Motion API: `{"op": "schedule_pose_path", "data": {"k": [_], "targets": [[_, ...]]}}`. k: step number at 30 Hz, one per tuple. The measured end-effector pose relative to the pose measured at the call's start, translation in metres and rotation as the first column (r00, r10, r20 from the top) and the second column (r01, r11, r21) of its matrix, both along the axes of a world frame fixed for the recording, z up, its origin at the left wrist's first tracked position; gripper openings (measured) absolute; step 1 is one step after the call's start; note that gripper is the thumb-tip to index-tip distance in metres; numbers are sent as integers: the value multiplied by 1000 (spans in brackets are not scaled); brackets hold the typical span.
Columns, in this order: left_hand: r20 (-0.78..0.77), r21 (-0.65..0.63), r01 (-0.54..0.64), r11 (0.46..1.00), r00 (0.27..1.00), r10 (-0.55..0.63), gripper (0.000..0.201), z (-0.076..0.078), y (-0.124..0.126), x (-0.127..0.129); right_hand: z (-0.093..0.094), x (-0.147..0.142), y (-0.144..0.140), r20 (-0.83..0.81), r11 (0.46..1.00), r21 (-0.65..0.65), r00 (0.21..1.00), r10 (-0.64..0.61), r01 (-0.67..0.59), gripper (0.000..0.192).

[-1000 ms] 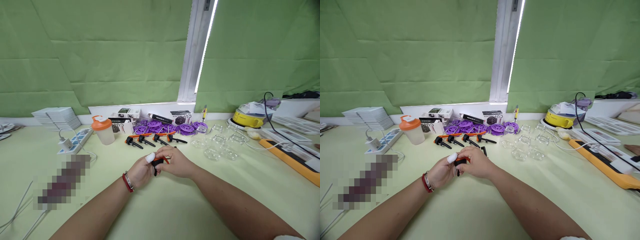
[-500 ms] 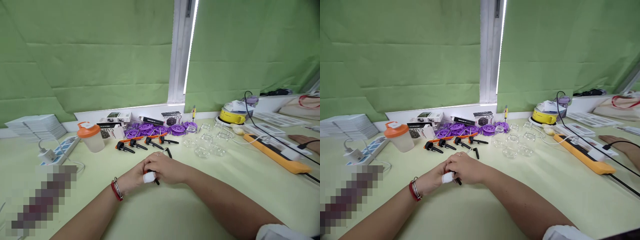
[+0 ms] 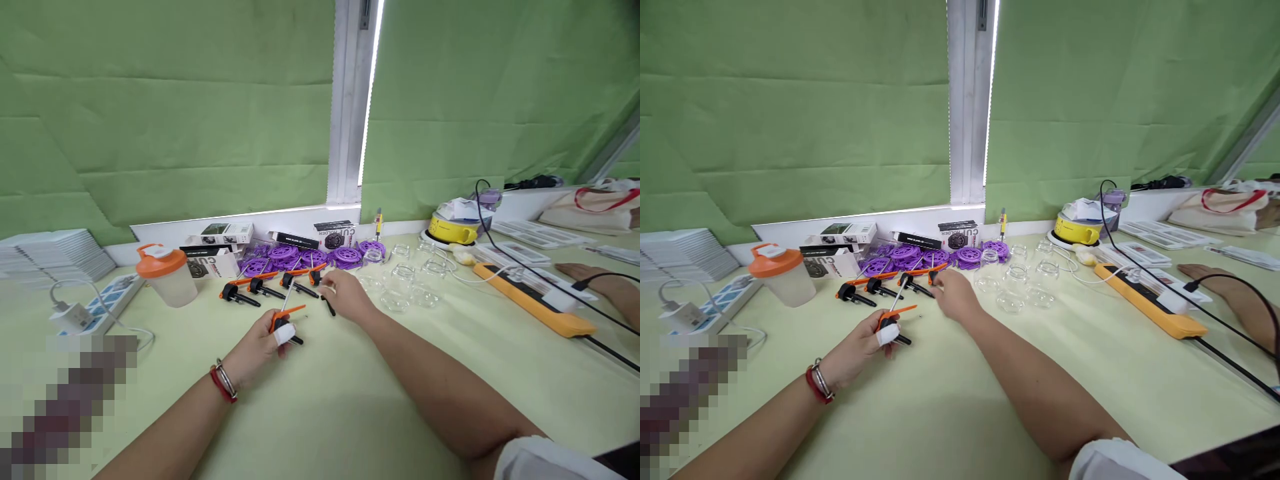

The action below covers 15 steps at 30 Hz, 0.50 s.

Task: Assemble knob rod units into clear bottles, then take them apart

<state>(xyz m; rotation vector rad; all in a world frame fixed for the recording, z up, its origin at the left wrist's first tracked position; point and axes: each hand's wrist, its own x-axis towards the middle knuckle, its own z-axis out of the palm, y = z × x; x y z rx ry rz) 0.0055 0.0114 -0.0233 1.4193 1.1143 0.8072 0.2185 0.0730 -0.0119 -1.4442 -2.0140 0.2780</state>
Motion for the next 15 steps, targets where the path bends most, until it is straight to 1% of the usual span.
{"op": "schedule_pose_path", "data": {"k": [1,2,4,7,9,11,13,15], "targets": [[8,0,-42,999,999,42,31,-1,2,-1,-6,6,7,19,985,-139,995,-98,100,16],[21,-5,-81,997,996,81,32,-2,4,-2,-11,11,13,51,954,-253,987,-155,163,19],[52,-26,-132,991,990,134,33,-3,6,-3,-22,16,21,93,919,-336,978,-186,206,23],[85,-57,-169,984,981,173,35,-4,9,-5,-31,18,27,134,904,-348,967,-216,250,19],[95,-65,-194,979,975,200,36,-6,10,-5,-32,17,28,160,897,-344,958,-236,278,13],[127,-78,-222,972,965,230,36,-8,12,-6,-30,18,28,176,897,-342,956,-233,281,8],[193,-102,-236,966,948,252,37,-10,14,-8,-27,18,25,169,910,-338,967,-193,241,6],[261,-128,-248,960,926,274,36,-12,16,-9,-23,16,20,137,931,-333,984,-111,151,6]]}}
